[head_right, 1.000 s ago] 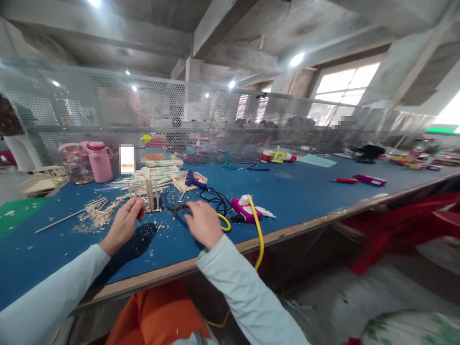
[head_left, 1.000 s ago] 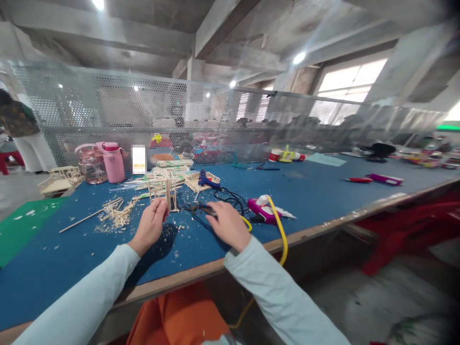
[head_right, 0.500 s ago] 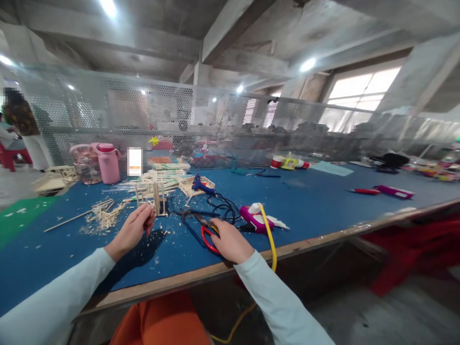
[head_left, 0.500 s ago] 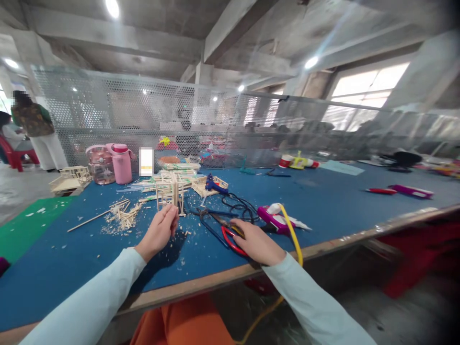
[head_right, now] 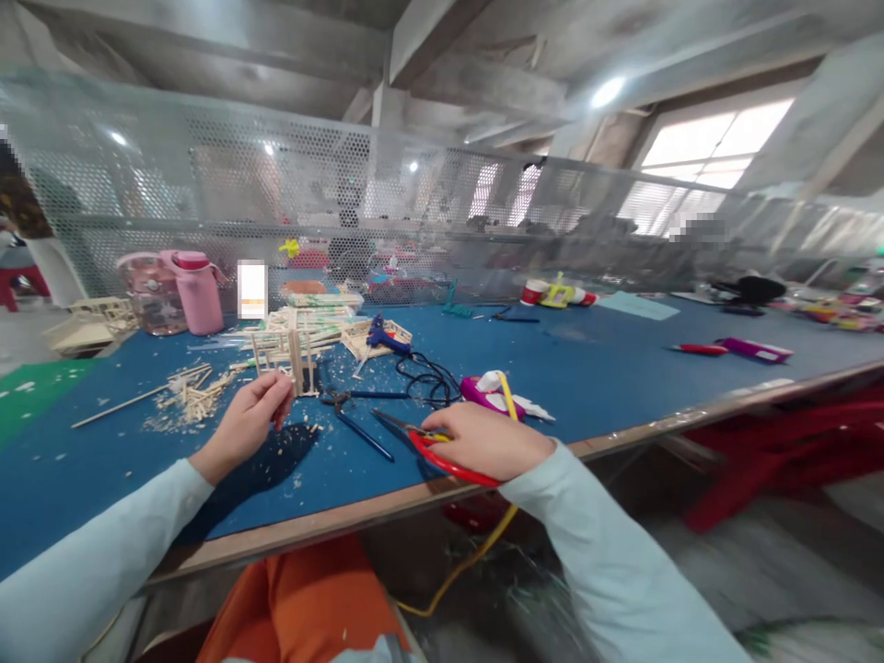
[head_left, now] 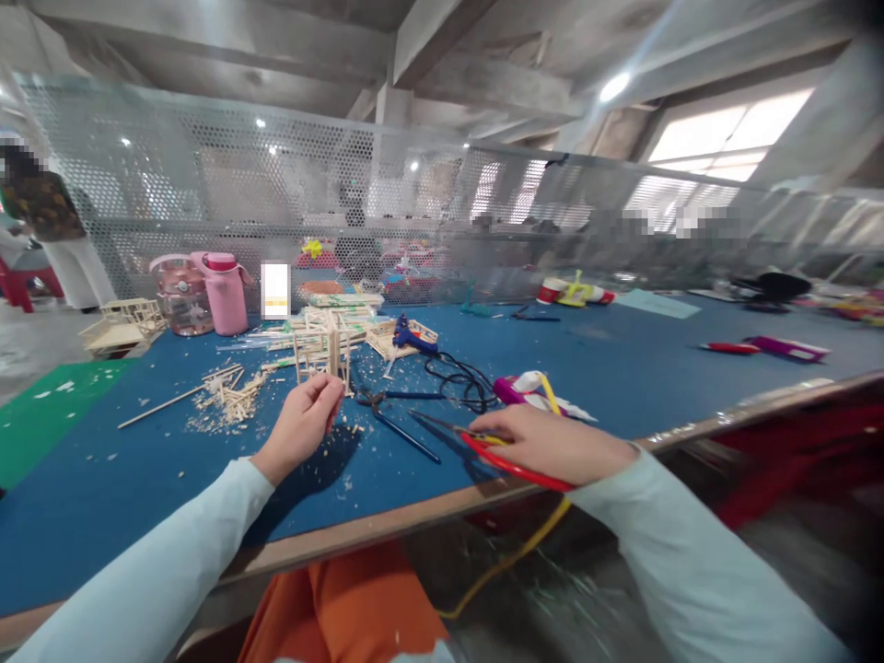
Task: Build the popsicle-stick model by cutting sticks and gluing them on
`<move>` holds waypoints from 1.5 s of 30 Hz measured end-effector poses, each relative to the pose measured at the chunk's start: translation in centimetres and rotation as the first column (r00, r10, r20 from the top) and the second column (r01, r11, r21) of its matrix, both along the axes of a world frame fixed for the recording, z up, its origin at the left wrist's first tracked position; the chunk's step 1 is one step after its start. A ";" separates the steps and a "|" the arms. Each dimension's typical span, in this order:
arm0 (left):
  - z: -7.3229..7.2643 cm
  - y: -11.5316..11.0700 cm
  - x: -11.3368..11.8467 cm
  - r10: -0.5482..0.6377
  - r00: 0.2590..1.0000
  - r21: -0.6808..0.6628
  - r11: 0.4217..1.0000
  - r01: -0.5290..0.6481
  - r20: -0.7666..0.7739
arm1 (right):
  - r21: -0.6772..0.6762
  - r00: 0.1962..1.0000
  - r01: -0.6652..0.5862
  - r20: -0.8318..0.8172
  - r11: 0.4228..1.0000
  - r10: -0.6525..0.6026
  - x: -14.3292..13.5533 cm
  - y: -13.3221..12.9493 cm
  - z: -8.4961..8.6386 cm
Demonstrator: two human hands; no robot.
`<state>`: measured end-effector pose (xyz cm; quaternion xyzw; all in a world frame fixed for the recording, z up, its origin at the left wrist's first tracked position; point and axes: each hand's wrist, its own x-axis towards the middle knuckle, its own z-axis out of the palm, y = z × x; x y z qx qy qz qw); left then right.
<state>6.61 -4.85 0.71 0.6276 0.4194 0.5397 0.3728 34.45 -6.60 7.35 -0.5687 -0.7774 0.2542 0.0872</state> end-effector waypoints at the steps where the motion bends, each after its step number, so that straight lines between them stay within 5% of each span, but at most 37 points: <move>1: 0.1 0.0 0.1 0.002 1.000 0.005 1.000 -0.002 0.003 | -0.039 0.994 0.031 -0.102 0.999 -0.034 0.3 -0.3 0.2; 3: 0.2 -0.2 0.2 0.011 1.000 0.011 1.000 -0.011 0.010 | -0.112 0.925 0.088 -0.359 0.990 -0.123 0.1 -1.1 -0.3; 5: 0.4 -0.5 0.3 0.031 0.999 0.018 0.999 -0.031 0.013 | -0.155 0.773 0.080 -0.613 0.985 -0.160 -1.6 -1.9 -2.0; 9: 0.8 -1.2 0.4 0.083 0.996 0.070 0.994 -0.085 0.031 | 0.004 0.453 -0.006 -0.891 1.000 0.006 -7.4 -2.8 -6.1; 11: 1.0 -1.5 0.3 0.098 0.995 0.103 0.990 -0.101 0.033 | 0.078 0.410 -0.008 -0.909 0.997 0.075 -10.2 -2.8 -7.1; 15: 1.2 -2.0 0.1 0.119 0.993 0.206 0.972 -0.111 -0.024 | 0.190 0.446 -0.037 -0.875 0.981 0.187 -12.9 -2.5 -7.3; 24: 2.1 -2.8 -0.1 0.254 0.944 0.436 0.889 -0.142 -0.210 | 0.317 0.536 -0.178 -0.763 0.932 0.362 -12.3 -2.4 -7.1; 32: 2.6 -3.1 -0.7 0.425 0.815 0.687 0.725 -0.046 -0.394 | 0.350 0.566 -0.172 -0.730 0.921 0.383 -12.0 -2.5 -6.7; 39: 2.7 -3.0 -1.0 0.421 0.789 0.711 0.702 0.027 -0.447 | 0.325 0.589 -0.157 -0.727 0.933 0.352 -12.1 -2.5 -6.8; 45: 2.7 -3.0 -1.3 0.418 0.767 0.728 0.679 0.091 -0.486 | 0.355 0.698 0.000 -0.670 0.935 0.254 -13.0 -2.6 -6.6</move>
